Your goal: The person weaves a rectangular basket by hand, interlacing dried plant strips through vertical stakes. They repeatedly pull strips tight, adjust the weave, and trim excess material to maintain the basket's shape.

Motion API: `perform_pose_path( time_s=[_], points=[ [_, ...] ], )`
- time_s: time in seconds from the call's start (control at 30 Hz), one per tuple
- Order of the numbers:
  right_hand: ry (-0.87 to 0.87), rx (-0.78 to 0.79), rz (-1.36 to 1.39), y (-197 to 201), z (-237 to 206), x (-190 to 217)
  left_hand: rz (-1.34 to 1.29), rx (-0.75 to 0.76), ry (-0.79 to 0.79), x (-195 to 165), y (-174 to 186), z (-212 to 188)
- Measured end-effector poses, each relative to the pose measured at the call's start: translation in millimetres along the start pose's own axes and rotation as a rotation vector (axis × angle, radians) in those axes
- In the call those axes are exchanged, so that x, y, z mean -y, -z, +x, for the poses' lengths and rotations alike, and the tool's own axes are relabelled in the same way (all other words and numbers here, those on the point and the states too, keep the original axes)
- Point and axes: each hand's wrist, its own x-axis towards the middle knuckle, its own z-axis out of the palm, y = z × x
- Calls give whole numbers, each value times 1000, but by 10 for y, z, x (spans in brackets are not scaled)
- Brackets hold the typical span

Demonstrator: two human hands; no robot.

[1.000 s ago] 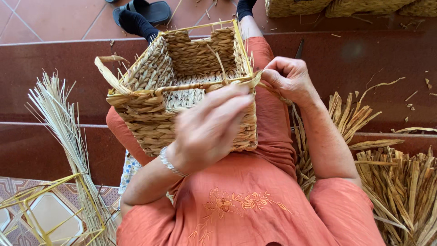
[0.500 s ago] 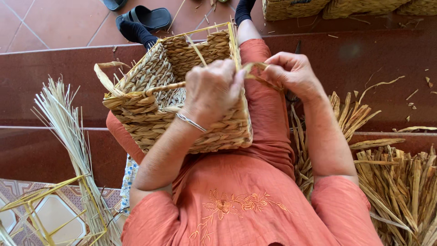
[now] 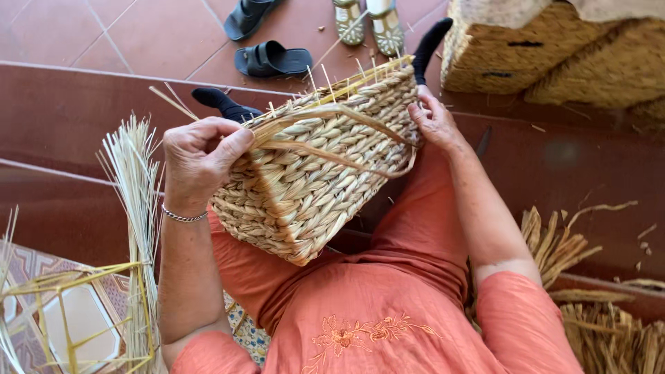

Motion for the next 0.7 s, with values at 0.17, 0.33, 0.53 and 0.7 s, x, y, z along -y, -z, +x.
perform_pose_path(
  time_s=[0.17,0.33,0.53,0.7],
  points=[
    [87,74,182,-235,171,154,-40,-85,43,279,325,-90],
    [19,-174,67,-84,-53,265,-77,-87,62,450,558,-149],
    [228,-303,-266,72,-544,277,-175,-133,156,1043,388,-202],
    [163,-277,-611,-156,-671,117,-155,-285,238,1311,258,-392]
  ],
)
